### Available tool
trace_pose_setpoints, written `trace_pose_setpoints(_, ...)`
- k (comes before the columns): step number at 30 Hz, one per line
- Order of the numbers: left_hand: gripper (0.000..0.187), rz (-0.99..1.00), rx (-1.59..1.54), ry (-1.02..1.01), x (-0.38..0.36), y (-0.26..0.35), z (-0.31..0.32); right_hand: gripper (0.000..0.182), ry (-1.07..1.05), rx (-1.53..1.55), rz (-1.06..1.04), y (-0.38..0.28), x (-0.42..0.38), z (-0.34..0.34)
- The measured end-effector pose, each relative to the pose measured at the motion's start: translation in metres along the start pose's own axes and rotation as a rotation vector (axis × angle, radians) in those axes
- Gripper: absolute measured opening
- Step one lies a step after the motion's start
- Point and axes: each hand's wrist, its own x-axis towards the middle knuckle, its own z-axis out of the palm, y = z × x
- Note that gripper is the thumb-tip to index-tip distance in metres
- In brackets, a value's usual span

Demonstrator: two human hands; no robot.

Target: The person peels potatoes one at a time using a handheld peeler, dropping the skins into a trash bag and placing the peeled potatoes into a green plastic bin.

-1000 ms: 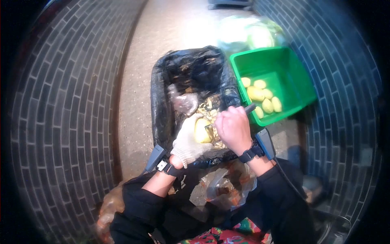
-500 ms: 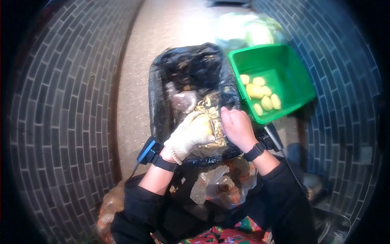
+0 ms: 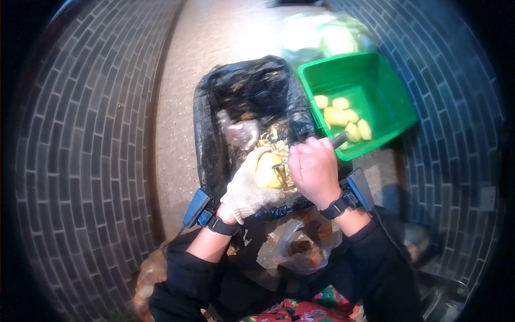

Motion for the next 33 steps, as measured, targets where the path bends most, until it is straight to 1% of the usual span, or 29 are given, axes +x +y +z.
trace_pose_setpoints(1, 0.101, -0.001, 0.005, -0.002, 0.000, -0.001, -0.002, 0.033, -0.003, -0.010, -0.008, -0.001, 0.000, 0.000)
trace_pose_setpoints(3, 0.091, 0.018, 0.190, -0.029, 0.000, -0.009, -0.008, 0.035, -0.030, 0.013, 0.037, 0.008, -0.005, 0.009)
trace_pose_setpoints(4, 0.091, 0.018, 0.193, -0.031, 0.000, -0.014, -0.011, 0.037, -0.059, 0.032, 0.077, 0.013, -0.007, 0.015)
trace_pose_setpoints(7, 0.090, -0.020, 0.252, -0.028, 0.005, -0.028, -0.019, 0.041, -0.097, 0.006, 0.108, 0.017, -0.008, 0.028)
trace_pose_setpoints(9, 0.080, -0.079, 0.130, -0.063, 0.007, -0.034, -0.019, 0.042, -0.109, 0.001, 0.130, 0.021, -0.009, 0.035)
trace_pose_setpoints(10, 0.080, -0.077, 0.142, -0.078, 0.005, -0.034, -0.020, 0.044, -0.131, -0.006, 0.151, 0.023, -0.011, 0.037)
trace_pose_setpoints(11, 0.086, -0.094, 0.085, -0.087, 0.004, -0.032, -0.020, 0.044, -0.122, 0.079, 0.176, 0.020, -0.010, 0.033)
trace_pose_setpoints(12, 0.091, -0.111, 0.028, -0.095, 0.003, -0.030, -0.021, 0.044, -0.107, 0.075, 0.186, 0.019, -0.010, 0.033)
trace_pose_setpoints(13, 0.092, -0.138, -0.093, -0.115, 0.002, -0.031, -0.021, 0.047, -0.141, 0.062, 0.180, 0.017, -0.009, 0.033)
trace_pose_setpoints(14, 0.092, -0.141, -0.082, -0.125, 0.002, -0.031, -0.022, 0.049, -0.178, 0.051, 0.175, 0.016, -0.009, 0.033)
trace_pose_setpoints(16, 0.095, -0.236, -0.175, -0.168, -0.002, -0.028, -0.024, 0.050, -0.180, 0.087, 0.200, 0.017, -0.014, 0.035)
trace_pose_setpoints(17, 0.095, -0.242, -0.163, -0.177, -0.009, -0.024, -0.024, 0.049, -0.194, 0.046, 0.208, 0.018, -0.018, 0.035)
trace_pose_setpoints(18, 0.097, -0.262, -0.182, -0.235, -0.017, -0.016, -0.023, 0.048, -0.208, 0.003, 0.213, 0.022, -0.021, 0.037)
trace_pose_setpoints(19, 0.099, -0.283, -0.200, -0.299, -0.025, -0.011, -0.022, 0.046, -0.186, -0.163, 0.105, 0.041, -0.035, 0.040)
trace_pose_setpoints(20, 0.099, -0.271, -0.290, -0.371, -0.031, -0.010, -0.022, 0.045, -0.344, -0.184, 0.196, 0.048, -0.039, 0.031)
trace_pose_setpoints(22, 0.096, -0.315, -0.387, -0.330, -0.038, 0.003, -0.017, 0.048, -0.353, -0.143, 0.306, 0.048, -0.051, 0.024)
trace_pose_setpoints(23, 0.092, -0.313, -0.334, -0.228, -0.034, -0.005, -0.019, 0.052, -0.355, -0.114, 0.361, 0.046, -0.054, 0.017)
trace_pose_setpoints(24, 0.089, -0.316, -0.287, -0.116, -0.030, -0.016, -0.022, 0.052, -0.385, -0.120, 0.356, 0.045, -0.057, 0.011)
trace_pose_setpoints(25, 0.076, -0.322, -0.301, -0.083, -0.024, -0.031, -0.024, 0.055, -0.373, -0.062, 0.384, 0.045, -0.060, 0.005)
trace_pose_setpoints(26, 0.065, -0.325, -0.383, -0.095, -0.015, -0.041, -0.027, 0.057, -0.363, -0.001, 0.405, 0.046, -0.062, 0.005)
trace_pose_setpoints(27, 0.061, -0.301, -0.397, -0.158, -0.007, -0.049, -0.025, 0.060, -0.356, 0.043, 0.402, 0.053, -0.068, 0.011)
trace_pose_setpoints(28, 0.058, -0.276, -0.406, -0.222, -0.001, -0.050, -0.018, 0.058, -0.501, 0.206, 0.585, 0.047, -0.055, -0.004)
trace_pose_setpoints(29, 0.061, -0.324, -0.380, -0.233, 0.000, -0.047, -0.014, 0.059, -0.500, 0.239, 0.604, 0.048, -0.055, -0.002)
trace_pose_setpoints(32, 0.061, -0.266, -0.414, -0.248, -0.002, -0.049, 0.003, 0.060, -0.496, 0.270, 0.618, 0.046, -0.049, -0.004)
trace_pose_setpoints(33, 0.081, -0.351, -0.434, -0.199, -0.005, -0.040, 0.004, 0.060, -0.490, 0.276, 0.621, 0.045, -0.047, -0.004)
